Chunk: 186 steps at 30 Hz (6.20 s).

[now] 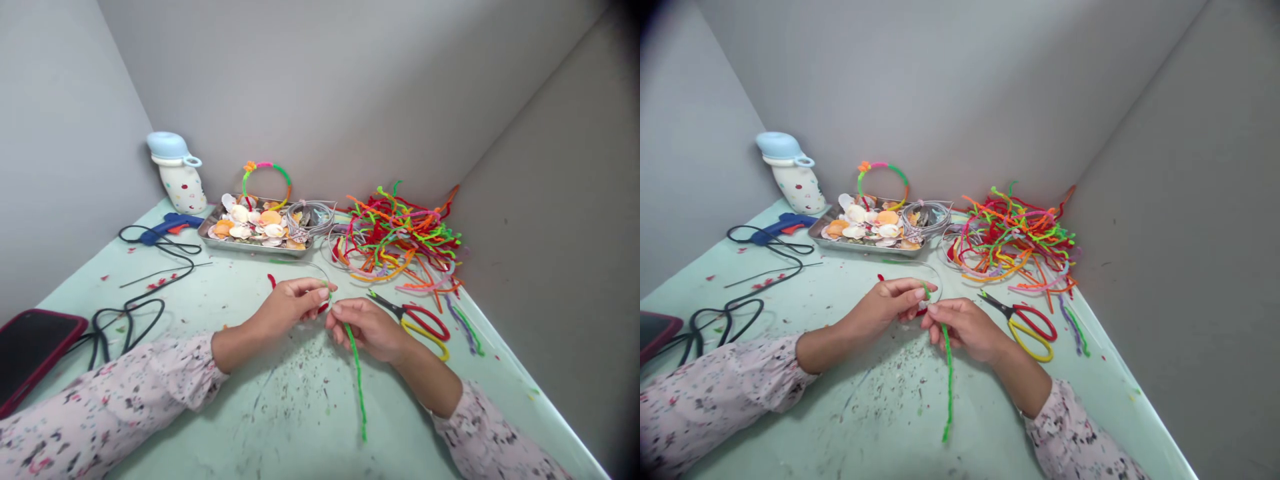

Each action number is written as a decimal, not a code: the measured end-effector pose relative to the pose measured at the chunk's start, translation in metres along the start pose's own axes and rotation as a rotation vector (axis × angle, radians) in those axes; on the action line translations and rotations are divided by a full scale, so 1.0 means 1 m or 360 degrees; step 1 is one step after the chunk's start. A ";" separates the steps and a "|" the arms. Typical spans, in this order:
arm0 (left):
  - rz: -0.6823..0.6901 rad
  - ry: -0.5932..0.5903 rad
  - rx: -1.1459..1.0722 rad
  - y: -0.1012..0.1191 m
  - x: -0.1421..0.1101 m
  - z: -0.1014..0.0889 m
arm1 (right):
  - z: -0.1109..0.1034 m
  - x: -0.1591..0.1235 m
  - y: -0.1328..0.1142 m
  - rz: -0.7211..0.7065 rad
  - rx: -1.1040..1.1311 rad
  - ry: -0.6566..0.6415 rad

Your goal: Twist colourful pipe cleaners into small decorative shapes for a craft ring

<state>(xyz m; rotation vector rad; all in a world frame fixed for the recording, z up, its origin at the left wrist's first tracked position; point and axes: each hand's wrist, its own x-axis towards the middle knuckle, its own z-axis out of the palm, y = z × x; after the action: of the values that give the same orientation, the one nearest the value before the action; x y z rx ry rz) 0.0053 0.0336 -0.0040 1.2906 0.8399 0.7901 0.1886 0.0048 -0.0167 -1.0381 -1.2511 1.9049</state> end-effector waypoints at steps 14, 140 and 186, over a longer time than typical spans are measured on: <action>0.0062 0.0075 0.0118 0.005 0.000 -0.003 | -0.008 -0.001 0.001 0.0146 -0.0080 -0.0101; 0.0764 0.0270 0.1015 -0.003 -0.013 0.010 | 0.002 0.007 0.009 -0.0807 -0.0085 0.0766; 0.0815 0.0327 0.1017 -0.006 -0.011 0.006 | 0.000 -0.002 0.010 -0.1680 -0.2089 0.0946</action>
<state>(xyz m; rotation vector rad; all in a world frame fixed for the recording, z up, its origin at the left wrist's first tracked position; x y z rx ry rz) 0.0057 0.0206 -0.0090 2.0683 0.9818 1.1198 0.1884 -0.0004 -0.0252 -0.9870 -2.0263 -0.1623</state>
